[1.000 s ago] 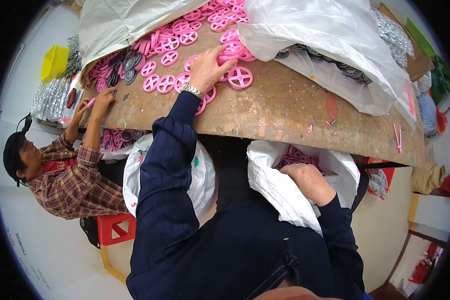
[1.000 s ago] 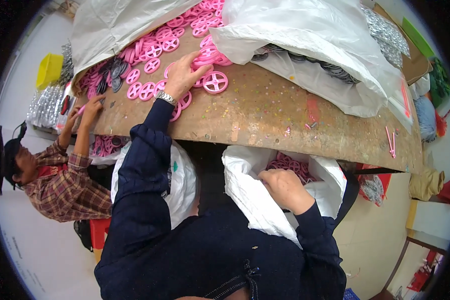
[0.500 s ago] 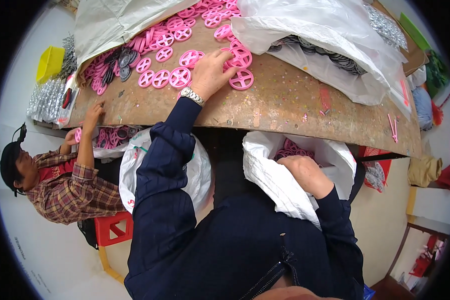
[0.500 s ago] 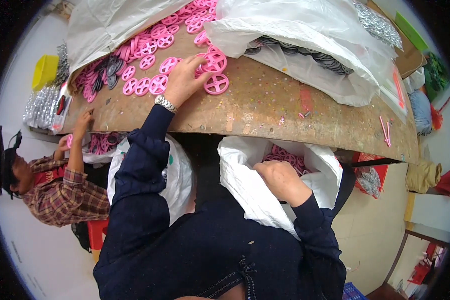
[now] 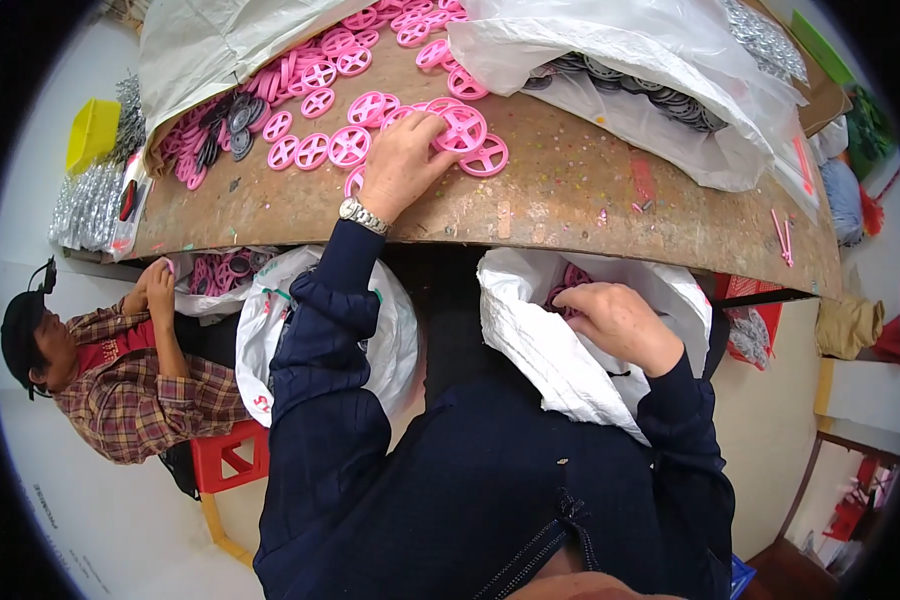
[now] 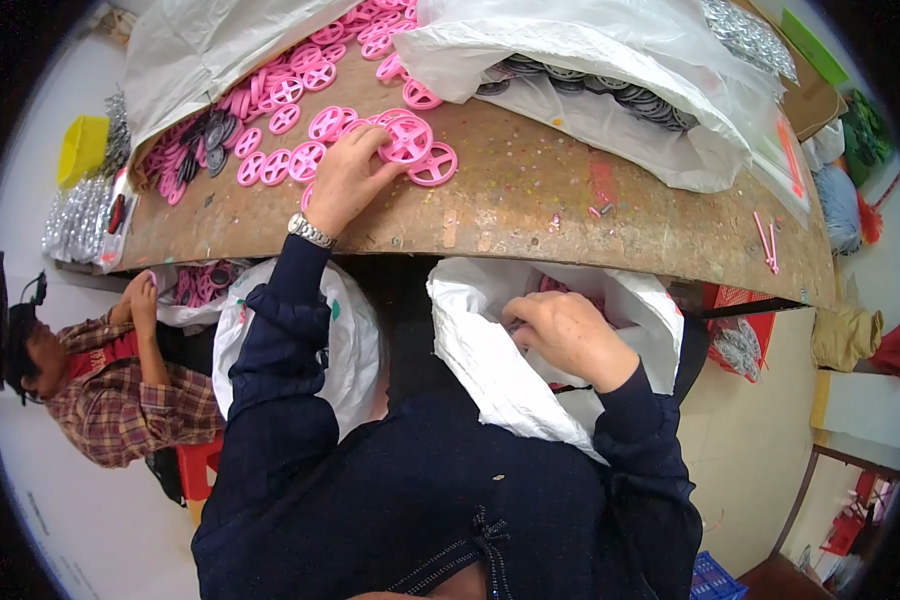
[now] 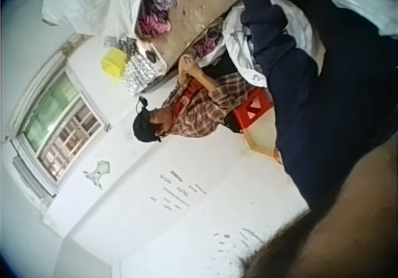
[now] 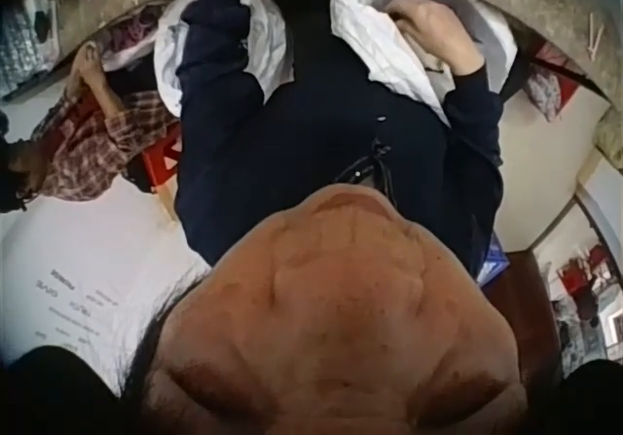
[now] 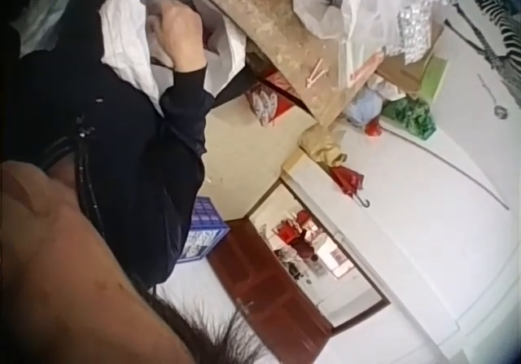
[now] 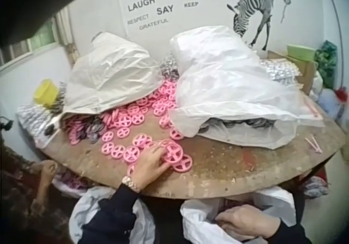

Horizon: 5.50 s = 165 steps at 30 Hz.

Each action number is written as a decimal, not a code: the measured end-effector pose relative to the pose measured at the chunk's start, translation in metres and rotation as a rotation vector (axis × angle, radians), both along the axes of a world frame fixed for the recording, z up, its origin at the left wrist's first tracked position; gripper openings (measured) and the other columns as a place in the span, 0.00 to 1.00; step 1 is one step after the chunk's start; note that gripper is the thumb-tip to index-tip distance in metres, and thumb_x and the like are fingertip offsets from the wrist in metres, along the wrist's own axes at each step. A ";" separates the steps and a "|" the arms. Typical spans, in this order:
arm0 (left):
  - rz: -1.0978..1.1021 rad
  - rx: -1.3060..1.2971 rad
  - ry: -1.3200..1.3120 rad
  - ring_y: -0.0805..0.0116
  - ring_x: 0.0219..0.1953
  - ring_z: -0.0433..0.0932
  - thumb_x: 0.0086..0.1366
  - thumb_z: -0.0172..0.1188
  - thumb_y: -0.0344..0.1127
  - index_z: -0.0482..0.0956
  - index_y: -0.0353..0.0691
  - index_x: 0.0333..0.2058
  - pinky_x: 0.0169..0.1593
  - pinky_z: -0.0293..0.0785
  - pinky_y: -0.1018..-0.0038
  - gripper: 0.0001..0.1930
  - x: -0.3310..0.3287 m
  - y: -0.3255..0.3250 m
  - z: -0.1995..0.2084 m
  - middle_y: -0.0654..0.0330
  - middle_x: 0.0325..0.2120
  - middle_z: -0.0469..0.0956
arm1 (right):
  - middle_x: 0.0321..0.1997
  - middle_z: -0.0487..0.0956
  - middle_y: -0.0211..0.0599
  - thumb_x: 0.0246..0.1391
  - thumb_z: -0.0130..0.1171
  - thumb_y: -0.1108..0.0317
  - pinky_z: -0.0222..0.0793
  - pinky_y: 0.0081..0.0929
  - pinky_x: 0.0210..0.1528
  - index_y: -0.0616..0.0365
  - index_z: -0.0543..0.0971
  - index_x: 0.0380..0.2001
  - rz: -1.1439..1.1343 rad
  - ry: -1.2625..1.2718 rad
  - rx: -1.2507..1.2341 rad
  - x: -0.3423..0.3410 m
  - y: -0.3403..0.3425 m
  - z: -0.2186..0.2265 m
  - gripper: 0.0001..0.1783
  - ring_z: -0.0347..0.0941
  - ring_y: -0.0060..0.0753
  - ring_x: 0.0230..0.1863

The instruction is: Assembling small pink and grey plastic components at a factory workbench.

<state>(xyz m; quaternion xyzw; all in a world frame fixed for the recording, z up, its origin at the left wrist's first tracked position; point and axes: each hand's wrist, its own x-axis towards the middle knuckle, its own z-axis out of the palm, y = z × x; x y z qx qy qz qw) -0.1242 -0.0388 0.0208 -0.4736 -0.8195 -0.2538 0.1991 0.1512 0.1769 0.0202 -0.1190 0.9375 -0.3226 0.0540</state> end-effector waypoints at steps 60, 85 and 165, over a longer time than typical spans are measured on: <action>-0.237 0.764 -1.285 0.81 0.24 0.77 0.70 0.54 0.29 0.73 0.34 0.47 0.25 0.71 0.85 0.09 0.103 0.058 -0.040 0.64 0.31 0.78 | 0.37 0.81 0.34 0.53 0.57 0.68 0.76 0.38 0.35 0.48 0.82 0.38 -0.394 0.747 0.645 -0.260 0.075 -0.027 0.10 0.80 0.41 0.38; -0.229 0.764 -1.266 0.81 0.24 0.77 0.70 0.54 0.29 0.73 0.34 0.47 0.26 0.70 0.85 0.09 0.105 0.059 -0.037 0.65 0.30 0.77 | 0.42 0.80 0.26 0.50 0.64 0.55 0.67 0.40 0.43 0.47 0.81 0.39 -0.497 0.666 0.831 -0.265 0.054 -0.037 0.14 0.74 0.33 0.47; -0.338 0.654 -1.473 0.71 0.28 0.81 0.74 0.49 0.36 0.70 0.34 0.51 0.29 0.80 0.78 0.13 0.141 0.069 -0.005 0.56 0.37 0.78 | 0.38 0.79 0.29 0.61 0.58 0.72 0.70 0.17 0.42 0.65 0.76 0.44 -0.466 0.076 -0.754 -0.045 0.006 0.016 0.11 0.74 0.16 0.39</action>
